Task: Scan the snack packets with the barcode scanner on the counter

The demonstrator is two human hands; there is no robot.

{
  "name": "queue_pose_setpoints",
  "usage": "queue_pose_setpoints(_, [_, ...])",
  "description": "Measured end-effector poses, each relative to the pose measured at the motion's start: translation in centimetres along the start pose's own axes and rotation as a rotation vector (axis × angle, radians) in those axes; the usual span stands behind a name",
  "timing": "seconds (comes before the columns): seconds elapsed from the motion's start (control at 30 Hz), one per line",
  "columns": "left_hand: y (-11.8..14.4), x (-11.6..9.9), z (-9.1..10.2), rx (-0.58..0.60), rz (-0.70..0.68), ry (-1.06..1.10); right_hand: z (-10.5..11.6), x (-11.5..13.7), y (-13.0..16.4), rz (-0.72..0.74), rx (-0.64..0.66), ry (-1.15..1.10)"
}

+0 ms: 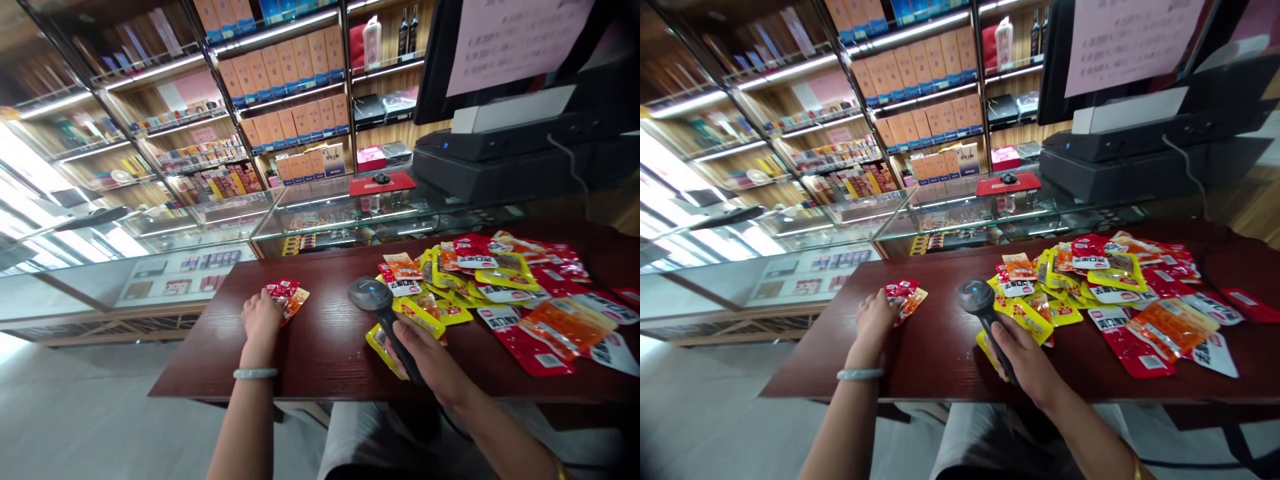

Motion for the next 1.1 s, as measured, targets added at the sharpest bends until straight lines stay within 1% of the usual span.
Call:
queue_pose_setpoints(0.03, [-0.3,0.6,-0.1,0.014,0.022,-0.024,-0.3,-0.1,-0.1,-0.007,0.012,0.008])
queue_pose_setpoints(0.1, [-0.8,1.0,-0.1,0.027,0.031,-0.036,-0.6,-0.4,-0.3,-0.020,0.029,0.018])
queue_pose_setpoints(0.23, [-0.7,0.4,0.7,0.021,0.027,-0.017,-0.8,-0.9,-0.4,-0.039,0.026,0.023])
queue_pose_setpoints(0.3, [-0.2,-0.5,0.9,0.042,0.004,0.068,-0.8,-1.0,-0.3,-0.047,0.022,0.019])
queue_pose_setpoints(0.37, [0.6,-1.9,0.8,0.067,-0.053,0.226,-0.8,-0.9,-0.3,-0.047,0.019,0.014])
queue_pose_setpoints(0.47, [2.1,-4.3,0.1,0.105,-0.144,0.489,-0.7,-0.6,-0.3,-0.021,0.026,0.006])
queue_pose_setpoints(0.57, [3.4,-6.3,-0.4,0.123,-0.195,0.668,-0.5,0.0,-0.4,0.029,0.043,-0.008])
queue_pose_setpoints(0.63, [4.1,-7.3,-0.4,0.137,-0.213,0.757,-0.5,0.5,-0.4,0.061,0.057,-0.008])
queue_pose_setpoints(0.73, [4.6,-8.2,-0.1,0.195,-0.229,0.883,-0.5,1.2,-0.2,0.102,0.080,0.004])
queue_pose_setpoints(0.8, [4.7,-8.6,0.0,0.246,-0.247,0.941,-0.4,1.4,-0.1,0.115,0.084,0.009])
queue_pose_setpoints(0.87, [4.6,-8.9,-0.2,0.273,-0.254,0.948,-0.3,1.5,0.0,0.116,0.082,0.008])
queue_pose_setpoints(0.93, [4.5,-9.4,-0.7,0.252,-0.232,0.909,-0.1,1.5,0.0,0.115,0.080,0.004])
queue_pose_setpoints(1.0, [4.5,-10.2,-1.2,0.231,-0.178,0.880,0.1,1.4,0.0,0.113,0.073,0.000])
queue_pose_setpoints(1.03, [4.6,-10.8,-1.5,0.246,-0.150,0.893,0.1,1.4,0.0,0.111,0.069,-0.001])
queue_pose_setpoints(1.1, [4.9,-12.2,-1.9,0.347,-0.133,0.998,0.1,1.3,0.1,0.106,0.065,0.006])
Point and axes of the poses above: each hand's wrist, its own y-axis away from the middle knuckle, its own z-axis out of the back of the hand, x = y × z, the point moved 4 cm from there along -y, towards the middle knuckle, and after that the axes turned 7 degrees about -y, right-handed, at the moved point
